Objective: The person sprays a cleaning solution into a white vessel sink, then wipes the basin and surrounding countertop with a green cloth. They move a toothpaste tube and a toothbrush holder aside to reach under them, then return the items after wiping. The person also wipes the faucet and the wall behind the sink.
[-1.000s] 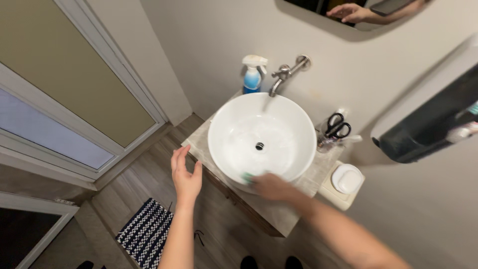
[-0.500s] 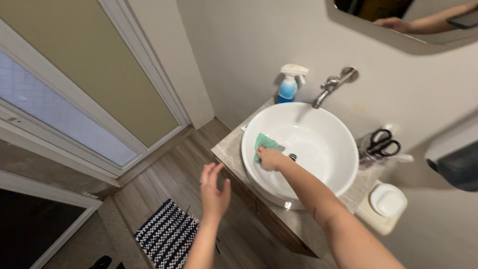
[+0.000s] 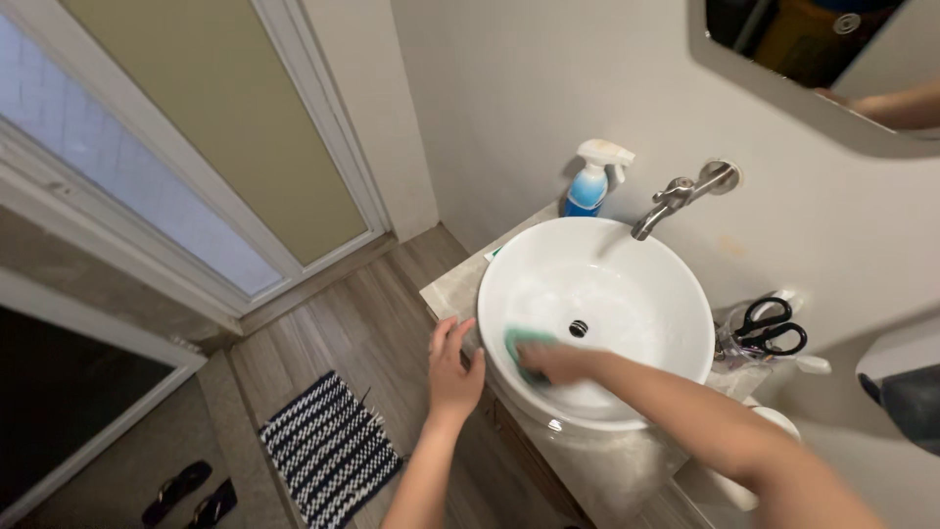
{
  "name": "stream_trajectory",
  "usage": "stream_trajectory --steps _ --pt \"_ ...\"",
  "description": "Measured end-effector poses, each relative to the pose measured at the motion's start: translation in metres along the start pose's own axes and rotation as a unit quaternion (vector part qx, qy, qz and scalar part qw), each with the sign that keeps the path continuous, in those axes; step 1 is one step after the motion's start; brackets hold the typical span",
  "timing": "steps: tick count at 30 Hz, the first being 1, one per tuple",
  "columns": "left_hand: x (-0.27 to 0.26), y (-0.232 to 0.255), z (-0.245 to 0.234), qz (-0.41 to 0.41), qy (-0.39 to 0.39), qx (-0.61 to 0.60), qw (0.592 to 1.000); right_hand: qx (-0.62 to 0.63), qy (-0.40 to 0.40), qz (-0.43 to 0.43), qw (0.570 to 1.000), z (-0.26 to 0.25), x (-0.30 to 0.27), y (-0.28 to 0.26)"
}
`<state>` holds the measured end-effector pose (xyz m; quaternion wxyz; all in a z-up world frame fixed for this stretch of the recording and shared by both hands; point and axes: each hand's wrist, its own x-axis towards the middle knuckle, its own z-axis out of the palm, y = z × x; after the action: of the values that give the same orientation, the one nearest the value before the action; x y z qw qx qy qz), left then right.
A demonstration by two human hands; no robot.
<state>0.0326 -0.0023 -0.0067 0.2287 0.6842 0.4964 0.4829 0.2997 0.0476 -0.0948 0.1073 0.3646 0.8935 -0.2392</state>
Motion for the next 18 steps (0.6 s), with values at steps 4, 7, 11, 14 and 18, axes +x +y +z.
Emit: stream_trajectory --steps 4,7,11,14,18 --pt "-0.004 0.014 0.013 -0.027 0.005 0.003 1.000 -0.023 0.088 0.234 0.968 -0.038 0.069 0.053" --pt "-0.008 0.013 0.022 -0.035 0.018 0.010 0.999 -0.056 0.055 0.158 0.984 -0.017 0.061 0.061" --pt "-0.001 0.007 0.048 -0.078 0.016 0.015 0.997 0.115 -0.020 0.111 0.987 0.047 -0.033 0.012" --pt "0.003 -0.001 0.065 -0.057 -0.010 0.126 0.990 0.185 0.005 0.193 0.963 0.040 -0.110 0.030" --pt "0.000 -0.004 0.071 -0.115 -0.054 0.158 0.979 -0.156 0.017 0.306 0.939 -0.001 -0.121 0.108"
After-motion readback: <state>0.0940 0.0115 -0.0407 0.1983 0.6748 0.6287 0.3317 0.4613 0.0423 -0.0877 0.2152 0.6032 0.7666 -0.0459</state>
